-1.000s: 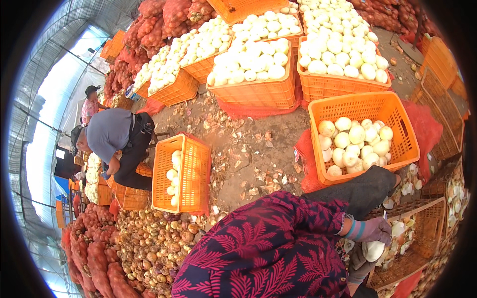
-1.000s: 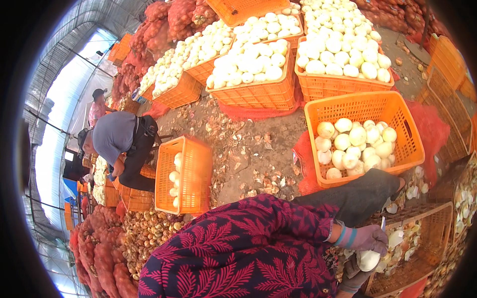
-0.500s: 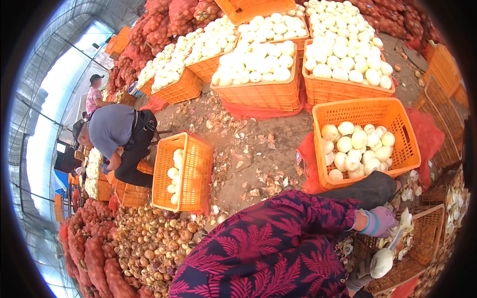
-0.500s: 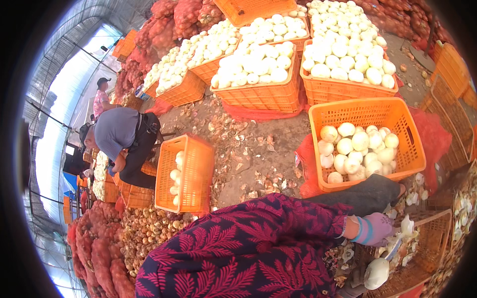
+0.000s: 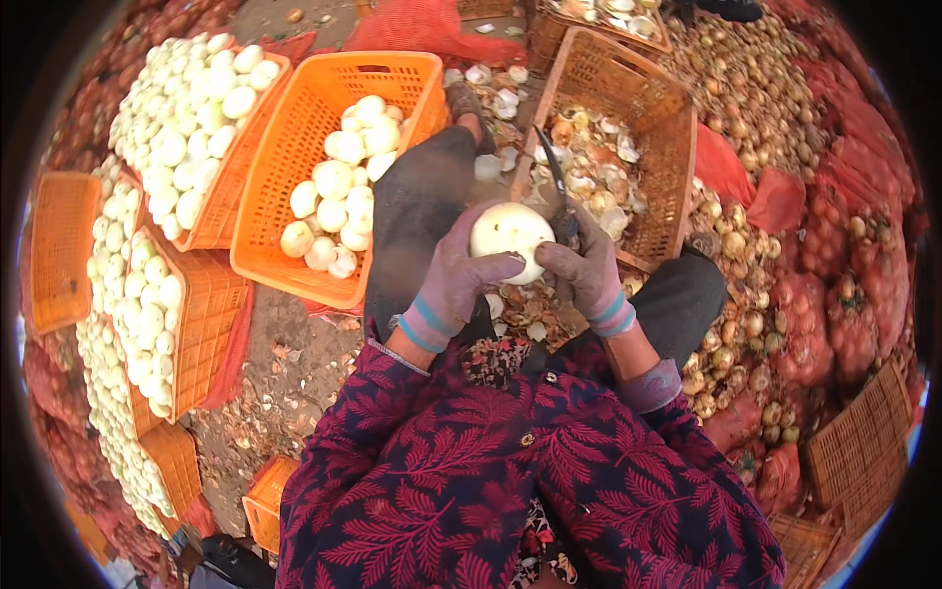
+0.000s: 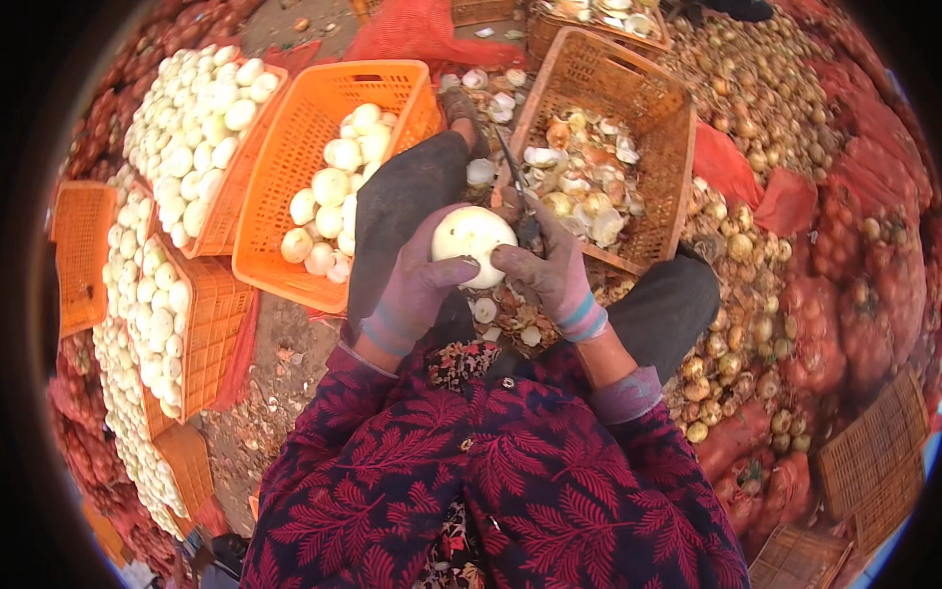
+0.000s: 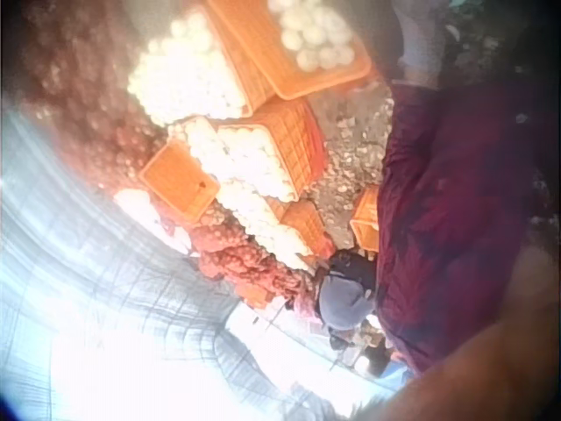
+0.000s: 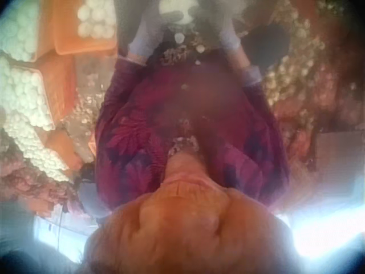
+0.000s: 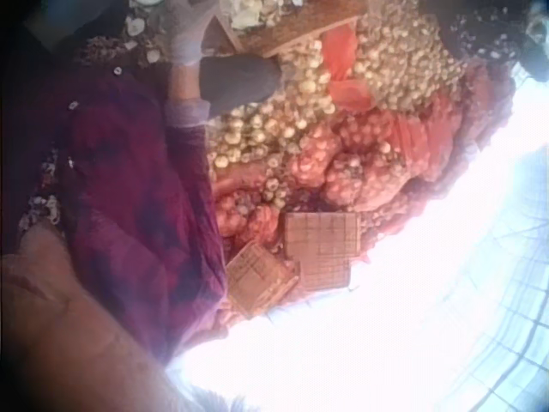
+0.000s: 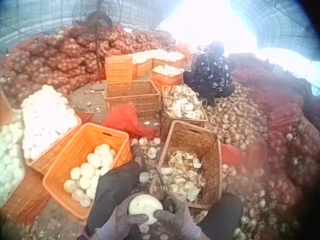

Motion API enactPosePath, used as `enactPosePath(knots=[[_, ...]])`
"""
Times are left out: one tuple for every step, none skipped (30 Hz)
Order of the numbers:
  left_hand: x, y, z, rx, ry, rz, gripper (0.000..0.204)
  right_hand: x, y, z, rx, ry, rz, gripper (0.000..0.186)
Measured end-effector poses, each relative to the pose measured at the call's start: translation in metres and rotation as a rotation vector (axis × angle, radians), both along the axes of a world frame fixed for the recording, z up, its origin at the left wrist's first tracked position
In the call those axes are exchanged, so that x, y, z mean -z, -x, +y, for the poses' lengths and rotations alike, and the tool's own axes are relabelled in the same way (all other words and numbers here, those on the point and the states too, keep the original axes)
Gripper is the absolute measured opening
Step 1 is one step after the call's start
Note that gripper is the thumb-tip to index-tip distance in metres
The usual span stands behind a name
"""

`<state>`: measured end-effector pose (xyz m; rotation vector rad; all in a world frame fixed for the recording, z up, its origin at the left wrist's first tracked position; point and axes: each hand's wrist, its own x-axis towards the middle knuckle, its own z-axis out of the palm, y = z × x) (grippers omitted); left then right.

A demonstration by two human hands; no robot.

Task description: The person sits on the floor and peels onions one by one, removing the outer layers and placing the peeled onions into an orange basket. The person uses a small knife to assist in peeling and discards the skins into a separate basket.

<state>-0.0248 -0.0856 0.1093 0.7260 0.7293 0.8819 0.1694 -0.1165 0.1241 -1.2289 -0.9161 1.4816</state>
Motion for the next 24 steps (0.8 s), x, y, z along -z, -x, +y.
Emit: enactPosePath(knots=[[-0.004,-0.001,-0.001,0.015,0.006,0.065,0.073,0.003,-0.001,-0.001,0.007,-0.026,0.003,0.078],[0.0,-0.006,-0.003,0.025,0.015,0.053,0.073,0.003,-0.003,-0.003,0.01,-0.055,0.003,0.077],[0.006,-0.012,-0.007,0.032,0.021,0.041,0.072,-0.005,-0.012,-0.011,-0.013,0.052,0.046,0.075],[0.009,-0.017,-0.005,0.042,0.011,0.025,0.071,0.011,-0.018,-0.016,0.016,0.046,0.003,0.074],[0.013,-0.017,-0.006,0.078,0.006,-0.017,0.071,0.018,-0.016,-0.02,0.056,0.025,-0.043,0.072],[0.019,-0.015,-0.005,0.134,-0.01,-0.085,0.07,0.018,-0.018,-0.024,0.081,0.027,-0.05,0.069],[0.031,-0.018,-0.007,0.121,0.03,-0.129,0.069,0.018,-0.021,-0.028,0.11,0.029,-0.061,0.067],[0.041,-0.022,-0.007,0.115,0.077,-0.17,0.069,0.016,-0.027,-0.033,0.127,0.065,-0.024,0.065],[0.046,-0.027,-0.003,0.124,0.122,-0.185,0.068,0.022,-0.033,-0.039,0.202,0.013,-0.065,0.062],[0.051,-0.031,0.001,0.127,0.174,-0.195,0.068,0.021,-0.043,-0.045,0.23,0.054,-0.011,0.064],[0.055,-0.031,0.004,0.135,0.246,-0.206,0.067,0.023,-0.05,-0.052,0.258,0.054,-0.024,0.064],[0.056,-0.035,0.012,0.135,0.258,-0.227,0.067,0.024,-0.058,-0.057,0.283,0.056,-0.036,0.063],[0.057,-0.038,0.015,0.135,0.286,-0.243,0.067,0.024,-0.063,-0.065,0.301,0.07,-0.046,0.063],[0.058,-0.036,0.017,0.121,0.319,-0.254,0.067,0.022,-0.064,-0.071,0.305,0.089,-0.049,0.063],[0.062,-0.036,0.021,0.136,0.313,-0.274,0.067,0.02,-0.064,-0.078,0.307,0.11,-0.052,0.063],[0.064,-0.039,0.026,0.137,0.339,-0.326,0.064,0.017,-0.067,-0.086,0.344,0.095,-0.047,0.062],[0.064,-0.039,0.031,0.116,0.35,-0.336,0.061,0.016,-0.071,-0.093,0.366,0.079,-0.028,0.062],[0.064,-0.038,0.038,0.095,0.362,-0.345,0.059,0.015,-0.075,-0.099,0.389,0.064,-0.009,0.061],[0.066,-0.036,0.049,0.009,0.262,-0.299,0.056,0.012,-0.08,-0.105,0.407,0.055,0.012,0.06],[0.067,-0.033,0.065,-0.065,0.222,-0.308,0.059,0.008,-0.086,-0.111,0.44,0.044,0.017,0.059],[0.062,-0.015,0.083,-0.148,0.204,-0.351,0.063,0.002,-0.092,-0.115,0.449,0.015,0.026,0.057],[0.063,0.007,0.101,-0.223,0.203,-0.428,0.066,-0.003,-0.095,-0.117,0.452,0.021,0.052,0.057],[0.057,0.04,0.123,-0.297,0.216,-0.525,0.069,-0.012,-0.097,-0.117,0.474,0.029,0.077,0.056],[0.056,0.071,0.134,-0.356,0.242,-0.617,0.073,-0.028,-0.1,-0.116,0.455,0.088,0.03,0.054]])
